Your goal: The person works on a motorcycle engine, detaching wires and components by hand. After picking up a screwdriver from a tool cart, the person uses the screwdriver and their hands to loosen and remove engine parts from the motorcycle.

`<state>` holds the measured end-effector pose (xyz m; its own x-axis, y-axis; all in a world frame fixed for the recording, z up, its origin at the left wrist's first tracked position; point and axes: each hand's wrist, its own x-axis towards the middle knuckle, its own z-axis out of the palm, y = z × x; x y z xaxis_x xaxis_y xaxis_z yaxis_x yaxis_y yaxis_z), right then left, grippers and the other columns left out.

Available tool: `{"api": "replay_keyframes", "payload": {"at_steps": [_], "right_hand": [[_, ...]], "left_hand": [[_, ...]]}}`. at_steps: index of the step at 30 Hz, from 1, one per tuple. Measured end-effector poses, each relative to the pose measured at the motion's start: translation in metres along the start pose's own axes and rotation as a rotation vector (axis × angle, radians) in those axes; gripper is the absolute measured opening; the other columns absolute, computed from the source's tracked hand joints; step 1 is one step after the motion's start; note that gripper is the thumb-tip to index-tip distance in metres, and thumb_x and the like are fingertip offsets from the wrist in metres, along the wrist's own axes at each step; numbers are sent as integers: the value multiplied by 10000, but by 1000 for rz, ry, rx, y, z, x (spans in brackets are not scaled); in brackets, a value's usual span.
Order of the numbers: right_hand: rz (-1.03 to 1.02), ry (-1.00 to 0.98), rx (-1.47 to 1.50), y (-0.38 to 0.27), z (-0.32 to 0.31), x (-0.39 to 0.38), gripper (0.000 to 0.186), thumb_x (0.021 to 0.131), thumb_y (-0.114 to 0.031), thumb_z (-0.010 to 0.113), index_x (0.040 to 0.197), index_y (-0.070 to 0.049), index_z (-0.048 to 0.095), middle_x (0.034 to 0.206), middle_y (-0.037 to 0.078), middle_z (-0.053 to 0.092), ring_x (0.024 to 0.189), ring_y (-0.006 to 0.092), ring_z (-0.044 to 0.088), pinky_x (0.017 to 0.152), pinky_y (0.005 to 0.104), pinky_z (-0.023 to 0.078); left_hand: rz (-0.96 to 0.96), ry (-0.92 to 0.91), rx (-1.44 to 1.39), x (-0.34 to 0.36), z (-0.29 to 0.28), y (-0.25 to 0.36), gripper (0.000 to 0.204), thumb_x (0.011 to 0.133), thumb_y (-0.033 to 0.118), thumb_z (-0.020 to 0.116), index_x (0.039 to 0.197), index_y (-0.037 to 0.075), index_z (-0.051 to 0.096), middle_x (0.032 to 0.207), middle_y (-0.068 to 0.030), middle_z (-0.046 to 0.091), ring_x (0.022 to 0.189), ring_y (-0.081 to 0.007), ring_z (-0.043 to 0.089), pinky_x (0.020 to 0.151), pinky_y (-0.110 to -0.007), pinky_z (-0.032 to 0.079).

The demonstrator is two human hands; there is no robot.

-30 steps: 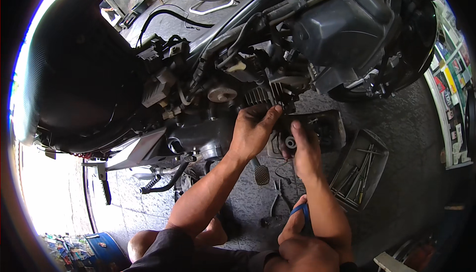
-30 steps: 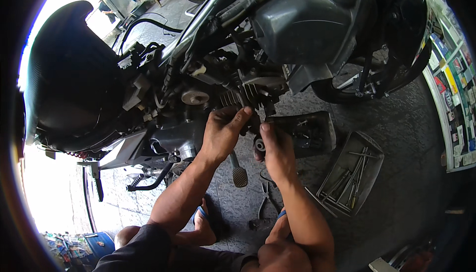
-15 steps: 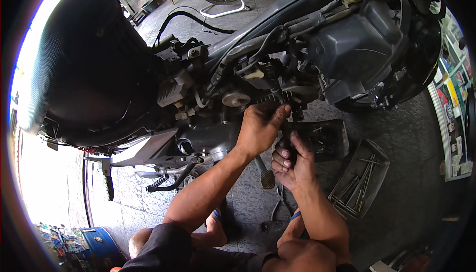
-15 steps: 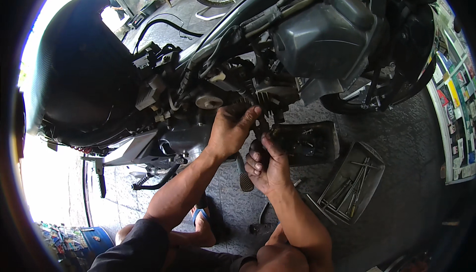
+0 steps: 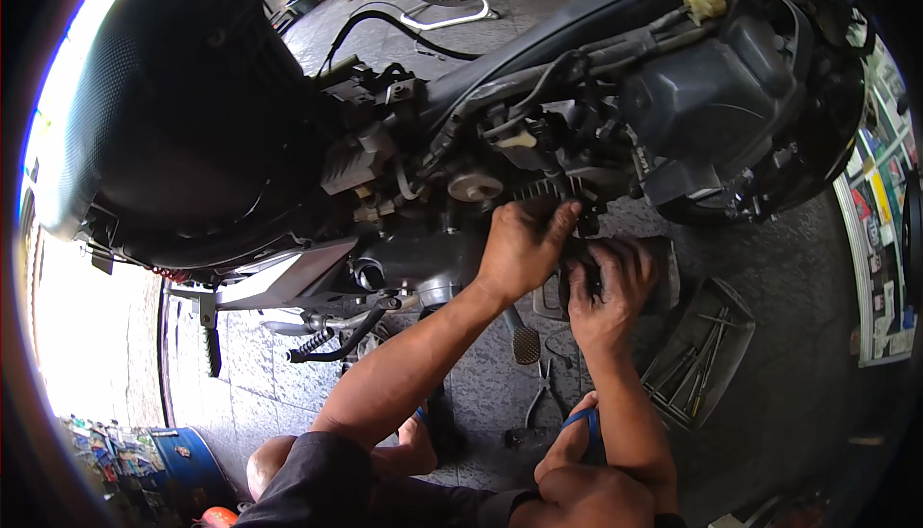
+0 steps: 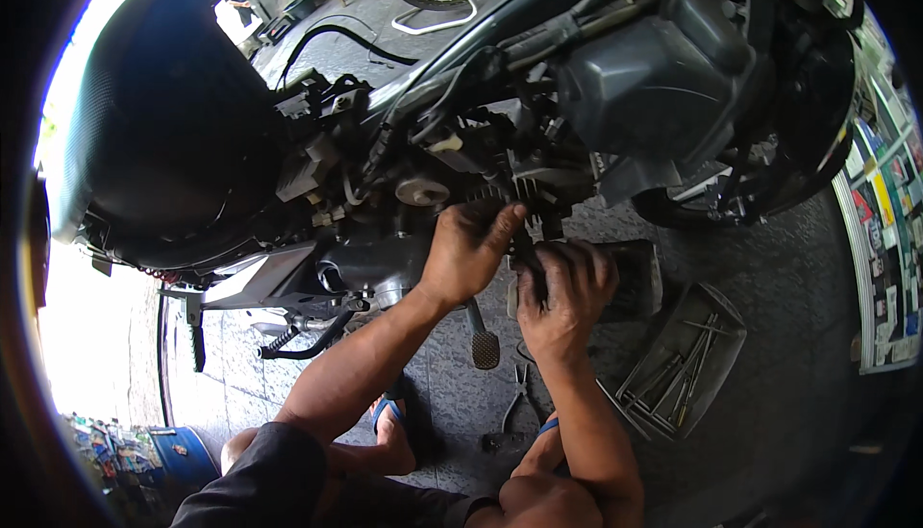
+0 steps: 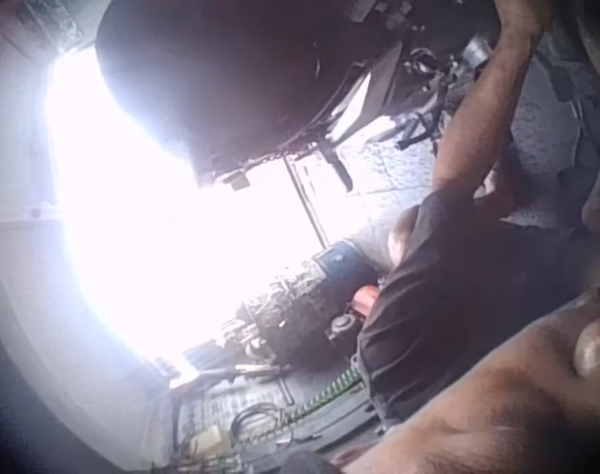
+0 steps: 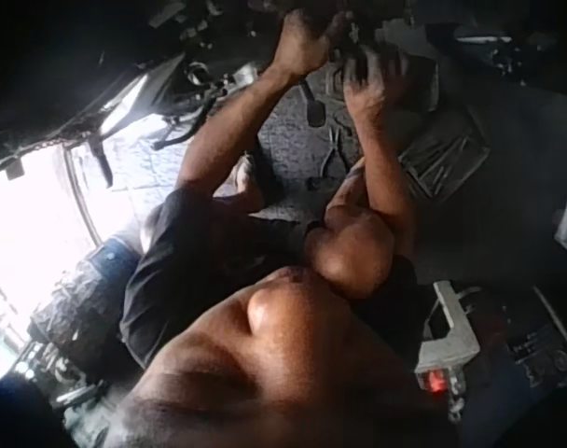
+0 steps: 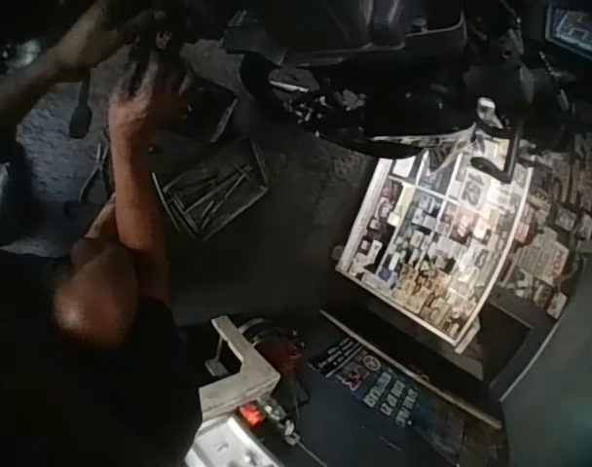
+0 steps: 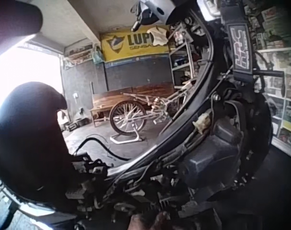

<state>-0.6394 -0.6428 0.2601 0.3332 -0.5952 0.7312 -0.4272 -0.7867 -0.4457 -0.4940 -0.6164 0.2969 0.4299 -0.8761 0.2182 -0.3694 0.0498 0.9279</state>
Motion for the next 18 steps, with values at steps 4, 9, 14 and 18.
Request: {"api": "replay_keyframes", "payload": {"at_steps": [4,9,14,18], "right_hand": [[232,-44,139,-16,15,-5,198,884,-199,678,1030,-73,631,959,70,614,984,263,561,906,452,408],[1312,-148,1619,7,11,-15,312,955,-284,613,1145,-36,606,947,53,640,838,164,603,780,388,485],[1151,-170,1231,-22,-3,-7,443,953,-319,618,1262,-8,553,1029,80,653,888,192,639,820,379,511],[298,-87,459,-23,-12,-8,478,857,-203,731,1250,-2,548,1073,135,642,897,281,660,809,370,528]], "left_hand": [[-10,-7,69,-1,-4,6,273,967,206,632,859,-43,666,608,-70,595,578,-82,483,533,-313,433],[12,24,69,-2,0,11,275,964,220,632,867,-35,669,605,-76,620,584,-89,566,536,-345,462],[-47,21,-3,-3,-9,2,287,959,234,647,876,-41,667,645,-34,603,633,-67,494,571,-298,443],[-58,-21,-21,1,-1,1,275,963,221,644,905,-46,672,680,-15,600,661,-61,477,590,-271,432]]}}
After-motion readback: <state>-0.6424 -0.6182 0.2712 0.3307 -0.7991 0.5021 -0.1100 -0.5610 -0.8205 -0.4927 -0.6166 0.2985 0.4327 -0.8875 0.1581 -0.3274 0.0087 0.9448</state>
